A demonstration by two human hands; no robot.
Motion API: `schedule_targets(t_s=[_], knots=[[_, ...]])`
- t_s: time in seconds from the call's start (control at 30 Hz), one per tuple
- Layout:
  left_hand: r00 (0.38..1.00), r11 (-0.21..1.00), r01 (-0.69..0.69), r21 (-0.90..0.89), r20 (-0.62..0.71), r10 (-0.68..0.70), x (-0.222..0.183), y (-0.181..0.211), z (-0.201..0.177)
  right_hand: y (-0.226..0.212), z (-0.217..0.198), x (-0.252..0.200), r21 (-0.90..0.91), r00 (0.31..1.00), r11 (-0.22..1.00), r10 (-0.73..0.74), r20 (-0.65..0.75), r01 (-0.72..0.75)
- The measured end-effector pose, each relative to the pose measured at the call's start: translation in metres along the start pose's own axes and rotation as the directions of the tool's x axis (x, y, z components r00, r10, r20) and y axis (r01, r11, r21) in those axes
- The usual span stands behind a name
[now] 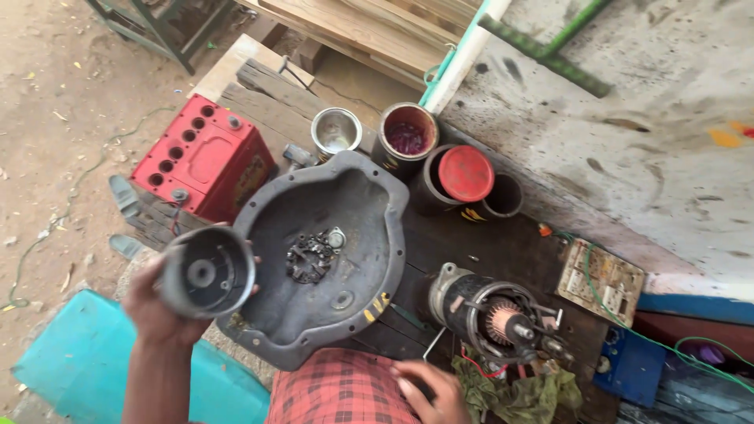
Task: The recorder is repairing an alternator, disassembling it and checking internal components on a workbench.
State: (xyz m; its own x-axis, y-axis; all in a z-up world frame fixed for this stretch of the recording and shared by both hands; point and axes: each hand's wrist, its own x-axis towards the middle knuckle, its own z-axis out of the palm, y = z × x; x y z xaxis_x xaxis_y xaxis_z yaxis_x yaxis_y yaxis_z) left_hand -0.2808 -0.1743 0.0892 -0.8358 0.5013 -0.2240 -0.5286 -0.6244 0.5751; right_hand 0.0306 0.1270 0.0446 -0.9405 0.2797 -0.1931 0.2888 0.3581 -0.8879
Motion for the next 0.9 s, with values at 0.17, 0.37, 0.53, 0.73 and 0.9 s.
schedule_targets(t_s=[0.17, 0.37, 0.53, 0.73, 0.9], knots=[[0.992, 0.976, -0.028, -0.214, 0.113, 0.053, -0.027, -0.016, -0.017, -0.093, 0.047, 0.132, -0.103, 0.945, 0.941, -0.312, 0.102, 0.322], [0.999, 0.955, -0.014, -0.295, 0.037, 0.026, -0.050, -0.061, -0.022, -0.032, 0.123, 0.237, -0.486, 0.948, 0.847, -0.065, 0.311, 0.217], [0.948, 0.979, -0.201, -0.038, -0.260, 0.184, -0.049, -0.120, -0.038, 0.012, 0.152, 0.241, -0.655, 0.967, 0.722, -0.085, 0.239, 0.225], [0.858, 0.814, -0.294, 0.502, -0.237, 0.456, -0.030, -0.136, -0.010, -0.017, 0.108, 0.218, -0.670, 0.943, 0.664, -0.247, 0.223, 0.332], [0.862, 0.402, -0.008, 0.915, -0.197, 0.467, -0.012, -0.133, -0.005, -0.110, 0.042, 0.163, -0.429, 0.947, 0.864, -0.316, -0.058, 0.262]])
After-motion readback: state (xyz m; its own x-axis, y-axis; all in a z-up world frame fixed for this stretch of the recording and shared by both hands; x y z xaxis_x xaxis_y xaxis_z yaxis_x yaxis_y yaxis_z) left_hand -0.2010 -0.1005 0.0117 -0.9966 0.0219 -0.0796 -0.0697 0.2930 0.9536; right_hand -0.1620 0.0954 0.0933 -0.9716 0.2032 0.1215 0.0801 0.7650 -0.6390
